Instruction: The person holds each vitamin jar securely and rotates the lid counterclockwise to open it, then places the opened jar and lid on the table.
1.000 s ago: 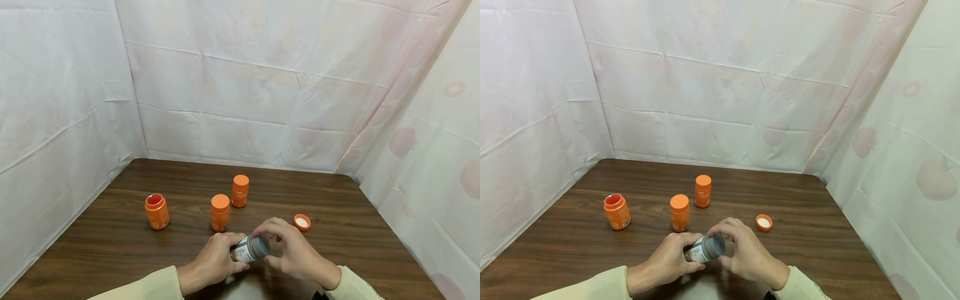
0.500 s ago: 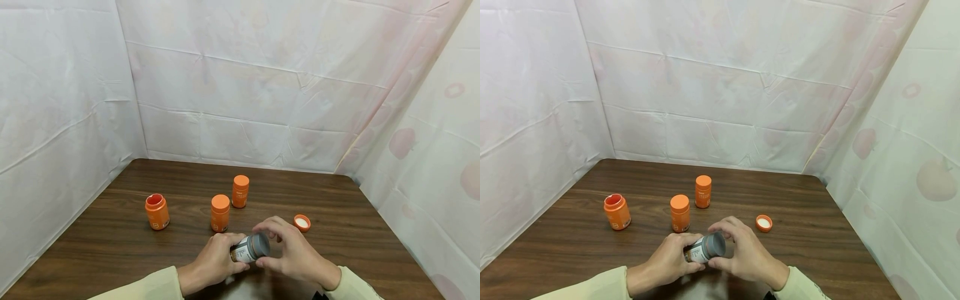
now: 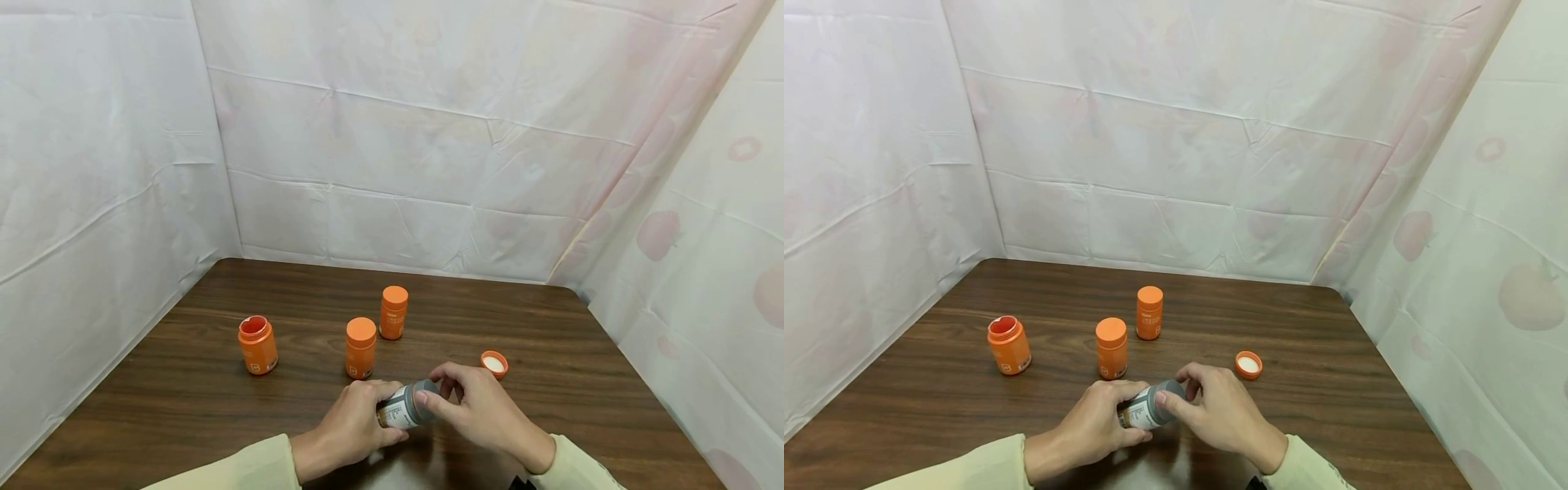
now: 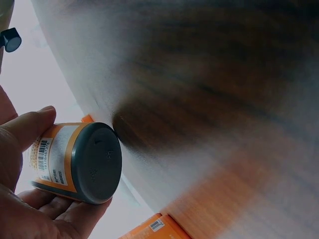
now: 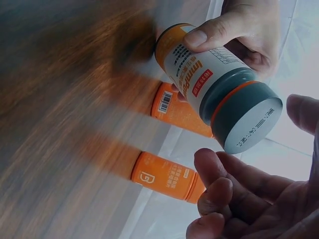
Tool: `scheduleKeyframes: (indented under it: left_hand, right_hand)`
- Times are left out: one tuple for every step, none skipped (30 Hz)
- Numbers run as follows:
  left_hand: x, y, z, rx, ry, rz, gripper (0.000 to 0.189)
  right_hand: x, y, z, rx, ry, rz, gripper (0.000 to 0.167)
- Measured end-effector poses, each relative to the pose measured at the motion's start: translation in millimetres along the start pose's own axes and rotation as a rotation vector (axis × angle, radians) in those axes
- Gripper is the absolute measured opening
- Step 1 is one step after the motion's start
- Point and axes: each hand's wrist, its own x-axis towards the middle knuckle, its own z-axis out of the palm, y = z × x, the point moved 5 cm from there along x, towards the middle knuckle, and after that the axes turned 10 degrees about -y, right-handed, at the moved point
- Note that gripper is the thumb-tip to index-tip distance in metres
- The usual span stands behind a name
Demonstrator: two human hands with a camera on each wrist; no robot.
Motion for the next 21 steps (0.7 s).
scheduleKeyframes:
  left_hand:
    - [0.1,-0.1,0.0,0.0,0.0,-0.001,0.045]
    - [0.2,-0.1,0.0,0.002,0.001,0.0,0.045]
    - [0.3,-0.1,-0.1,0.002,0.001,0.0,0.045]
    - [0.4,-0.1,-0.1,0.0,0.0,-0.001,0.045]
    - [0.5,-0.1,-0.1,-0.001,-0.001,-0.002,0.045]
    - [0.6,-0.1,-0.1,-0.003,-0.002,-0.003,0.045]
    - [0.7,0.0,-0.1,-0.003,-0.004,-0.004,0.045]
    - [0.7,0.0,-0.2,-0.004,-0.005,-0.005,0.044]
    - [0.7,0.1,-0.2,-0.006,-0.006,-0.007,0.044]
    - [0.7,0.2,-0.2,-0.007,-0.007,-0.008,0.044]
    - [0.6,0.3,-0.3,-0.007,-0.007,-0.009,0.044]
    - [0.6,0.4,-0.4,-0.007,-0.007,-0.01,0.044]
    - [0.7,0.6,-0.5,-0.007,-0.007,-0.01,0.044]
    - [0.8,0.7,-0.6,-0.007,-0.007,-0.01,0.044]
    - [0.9,0.9,-0.7,-0.005,-0.006,-0.009,0.045]
    - [0.9,1.0,-0.8,-0.004,-0.005,-0.009,0.045]
    - [0.9,1.1,-0.9,-0.002,-0.004,-0.009,0.045]
    - [0.9,1.2,-1.0,0.0,-0.004,-0.008,0.045]
    - [0.8,1.3,-1.0,0.0,-0.003,-0.008,0.045]
    - [0.7,1.3,-1.1,0.002,-0.002,-0.008,0.045]
    - [0.6,1.3,-1.2,0.002,0.0,-0.01,0.045]
  right_hand:
    - [0.3,0.0,0.1,0.001,-0.003,0.004,0.04]
    - [0.5,0.2,0.2,0.001,-0.006,0.01,0.04]
    - [0.9,0.2,0.3,0.004,-0.009,0.014,0.04]
    - [1.2,0.4,0.5,0.006,-0.013,0.018,0.04]
    - [1.4,0.6,0.6,0.008,-0.017,0.022,0.04]
    - [1.5,0.7,0.8,0.01,-0.022,0.026,0.04]
    - [1.8,0.9,1.0,0.012,-0.026,0.028,0.04]
    - [2.0,0.9,1.1,0.015,-0.03,0.029,0.039]
    - [2.1,1.0,1.3,0.017,-0.033,0.031,0.039]
    - [2.2,1.0,1.4,0.02,-0.037,0.032,0.039]
    - [2.4,1.1,1.4,0.022,-0.038,0.034,0.038]
    - [2.5,1.1,1.4,0.024,-0.039,0.034,0.038]
    - [2.5,1.1,1.3,0.027,-0.038,0.033,0.038]
    - [2.6,1.1,1.2,0.031,-0.038,0.031,0.038]
    - [2.6,1.0,1.1,0.033,-0.038,0.028,0.038]
    - [2.4,0.7,0.9,0.034,-0.037,0.022,0.037]
    - [2.2,0.6,0.7,0.033,-0.036,0.016,0.036]
    - [2.0,0.2,0.4,0.031,-0.036,0.006,0.036]
    - [1.7,-0.1,0.1,0.028,-0.034,-0.005,0.035]
    - [1.4,-0.6,-0.4,0.024,-0.034,-0.016,0.035]
    - [1.1,-1.3,-0.9,0.022,-0.036,-0.025,0.035]
